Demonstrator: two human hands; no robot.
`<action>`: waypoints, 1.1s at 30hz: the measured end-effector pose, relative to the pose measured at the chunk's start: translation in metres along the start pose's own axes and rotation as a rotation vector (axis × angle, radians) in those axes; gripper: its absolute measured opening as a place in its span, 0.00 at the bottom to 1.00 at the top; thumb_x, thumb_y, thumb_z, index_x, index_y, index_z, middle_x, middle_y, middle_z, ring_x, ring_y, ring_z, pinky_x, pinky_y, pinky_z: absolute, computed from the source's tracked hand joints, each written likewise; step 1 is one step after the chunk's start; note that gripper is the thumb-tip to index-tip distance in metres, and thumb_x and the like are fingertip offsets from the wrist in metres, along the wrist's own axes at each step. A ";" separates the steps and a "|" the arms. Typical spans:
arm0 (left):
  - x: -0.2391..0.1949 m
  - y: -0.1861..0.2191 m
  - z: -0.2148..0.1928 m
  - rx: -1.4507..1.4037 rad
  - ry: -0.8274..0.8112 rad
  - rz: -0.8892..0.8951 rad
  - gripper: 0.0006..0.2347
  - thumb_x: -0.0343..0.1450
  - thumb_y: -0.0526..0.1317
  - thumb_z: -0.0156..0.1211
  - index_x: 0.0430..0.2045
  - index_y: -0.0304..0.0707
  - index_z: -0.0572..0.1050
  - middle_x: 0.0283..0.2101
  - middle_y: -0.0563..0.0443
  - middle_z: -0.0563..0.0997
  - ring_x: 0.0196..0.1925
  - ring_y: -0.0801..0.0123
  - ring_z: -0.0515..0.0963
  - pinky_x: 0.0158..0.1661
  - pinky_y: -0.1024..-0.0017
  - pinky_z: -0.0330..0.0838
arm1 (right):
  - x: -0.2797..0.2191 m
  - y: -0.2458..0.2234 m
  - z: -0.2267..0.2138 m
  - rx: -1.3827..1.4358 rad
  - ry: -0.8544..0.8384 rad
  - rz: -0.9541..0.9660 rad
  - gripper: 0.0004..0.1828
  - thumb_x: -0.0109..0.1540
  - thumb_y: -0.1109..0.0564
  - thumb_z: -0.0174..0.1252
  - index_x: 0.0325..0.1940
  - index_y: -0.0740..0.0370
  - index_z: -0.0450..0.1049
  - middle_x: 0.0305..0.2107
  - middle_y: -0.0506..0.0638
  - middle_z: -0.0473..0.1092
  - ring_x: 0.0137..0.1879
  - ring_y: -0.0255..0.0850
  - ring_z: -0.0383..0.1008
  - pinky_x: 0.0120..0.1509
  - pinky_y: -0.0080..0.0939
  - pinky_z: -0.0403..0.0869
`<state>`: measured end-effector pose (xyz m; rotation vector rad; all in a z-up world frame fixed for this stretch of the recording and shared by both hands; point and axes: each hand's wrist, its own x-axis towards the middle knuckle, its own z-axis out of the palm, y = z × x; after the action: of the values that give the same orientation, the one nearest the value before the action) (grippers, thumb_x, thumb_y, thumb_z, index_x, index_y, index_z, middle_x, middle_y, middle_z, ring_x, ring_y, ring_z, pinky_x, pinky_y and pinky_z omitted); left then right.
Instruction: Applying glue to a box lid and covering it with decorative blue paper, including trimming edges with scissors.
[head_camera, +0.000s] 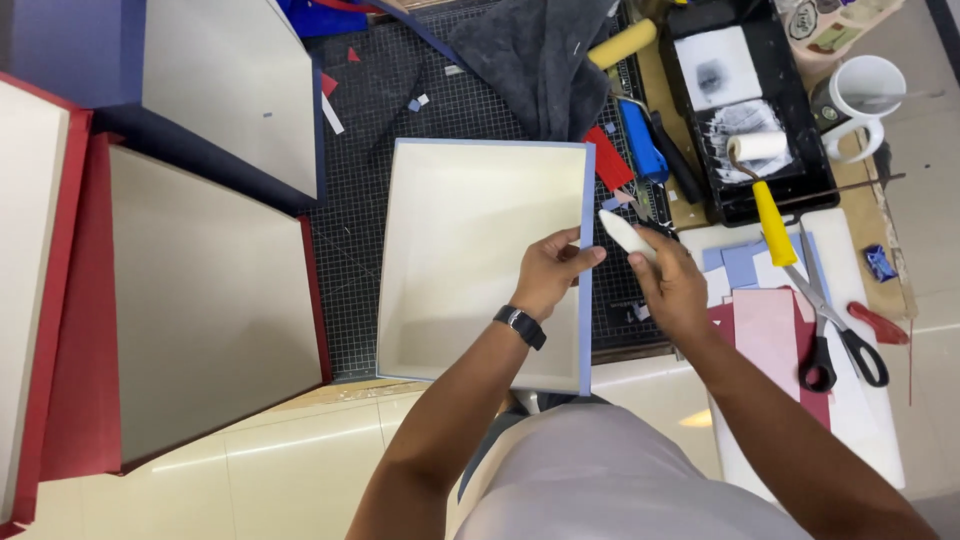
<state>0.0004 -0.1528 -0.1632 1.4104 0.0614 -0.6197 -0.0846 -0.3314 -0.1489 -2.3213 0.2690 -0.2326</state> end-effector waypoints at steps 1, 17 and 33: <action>0.003 0.000 -0.001 -0.003 -0.014 0.010 0.24 0.67 0.44 0.76 0.54 0.31 0.77 0.31 0.50 0.74 0.32 0.71 0.80 0.32 0.74 0.83 | 0.010 0.012 0.003 -0.157 0.091 -0.251 0.22 0.72 0.46 0.54 0.71 0.44 0.73 0.36 0.53 0.72 0.46 0.56 0.75 0.49 0.54 0.74; 0.014 -0.014 -0.007 -0.038 -0.029 0.017 0.24 0.67 0.43 0.76 0.54 0.30 0.77 0.30 0.50 0.74 0.31 0.71 0.81 0.32 0.73 0.84 | 0.032 0.059 -0.002 -0.281 0.175 -0.575 0.26 0.69 0.49 0.59 0.73 0.42 0.73 0.32 0.49 0.68 0.39 0.52 0.72 0.40 0.50 0.74; 0.028 -0.004 -0.011 0.068 -0.049 0.090 0.23 0.68 0.43 0.74 0.55 0.31 0.76 0.33 0.45 0.78 0.31 0.67 0.84 0.33 0.71 0.86 | -0.061 0.031 -0.012 -0.252 -0.019 -0.559 0.13 0.64 0.47 0.62 0.53 0.40 0.81 0.25 0.45 0.69 0.31 0.48 0.72 0.33 0.48 0.72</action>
<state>0.0254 -0.1524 -0.1798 1.4547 -0.0624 -0.5867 -0.1501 -0.3448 -0.1679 -2.6036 -0.3912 -0.4722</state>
